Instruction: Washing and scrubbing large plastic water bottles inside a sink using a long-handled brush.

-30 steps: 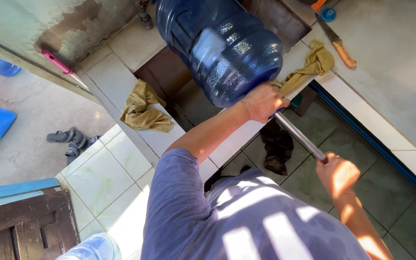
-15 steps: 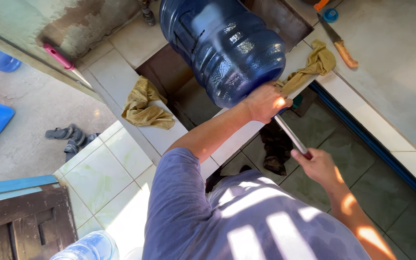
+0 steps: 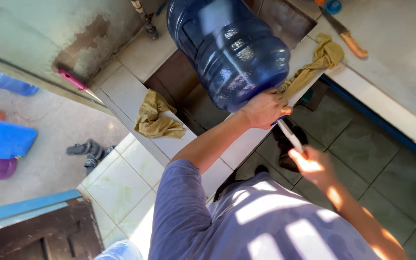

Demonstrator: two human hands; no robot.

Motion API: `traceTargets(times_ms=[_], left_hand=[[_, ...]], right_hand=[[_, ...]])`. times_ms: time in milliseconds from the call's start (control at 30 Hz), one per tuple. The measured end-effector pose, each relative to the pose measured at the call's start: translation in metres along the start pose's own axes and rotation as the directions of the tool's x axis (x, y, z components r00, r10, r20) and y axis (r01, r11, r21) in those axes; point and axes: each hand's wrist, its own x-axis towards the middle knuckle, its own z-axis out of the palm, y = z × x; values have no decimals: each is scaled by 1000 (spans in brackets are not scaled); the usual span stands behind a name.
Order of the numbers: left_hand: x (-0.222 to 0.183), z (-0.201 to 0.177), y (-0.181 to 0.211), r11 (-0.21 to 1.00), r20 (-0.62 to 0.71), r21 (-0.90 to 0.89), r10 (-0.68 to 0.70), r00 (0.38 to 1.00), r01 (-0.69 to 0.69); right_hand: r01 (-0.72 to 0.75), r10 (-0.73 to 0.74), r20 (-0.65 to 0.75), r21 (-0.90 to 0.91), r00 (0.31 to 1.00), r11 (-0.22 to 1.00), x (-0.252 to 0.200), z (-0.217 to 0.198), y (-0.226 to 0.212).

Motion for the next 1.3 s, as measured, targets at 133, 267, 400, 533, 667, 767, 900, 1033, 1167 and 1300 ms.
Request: traceTargets(times_ms=[133, 267, 400, 533, 667, 767, 900, 1033, 1167, 1300], left_hand=[[-1, 16, 0, 995, -151, 2, 99, 984, -100], [-9, 2, -5, 978, -223, -84, 170, 960, -192], [-2, 15, -7, 971, -215, -114, 181, 960, -209], [-2, 9, -9, 970, -261, -92, 193, 946, -223], [14, 1, -9, 975, -237, -150, 125, 963, -164], [19, -11, -13, 973, -244, -188, 86, 966, -134], [7, 11, 10, 993, -279, -79, 67, 958, -93], [0, -17, 47, 997, -595, -54, 10, 804, -53], [16, 15, 15, 998, -170, -53, -26, 985, 18], [6, -8, 12, 981, -248, -182, 24, 969, -71]], right_hand=[[143, -148, 27, 141, 989, 980, -8, 11, -19], [117, -114, -33, 134, 993, 984, -9, 32, -21], [152, -174, -107, -182, 979, 971, 1, 24, -10], [106, -108, -220, -22, 969, 994, -15, 31, 1], [23, -572, -507, -735, 645, 678, -55, 0, 23], [-113, -341, -599, -591, 724, 799, -82, -12, 52], [154, -185, -331, -118, 925, 981, -60, 17, 148], [32, -6, -150, 168, 989, 985, -74, 27, 172], [91, -565, -544, -666, 621, 741, -119, 3, 151], [-61, -478, -665, -616, 574, 785, -119, 4, 148]])
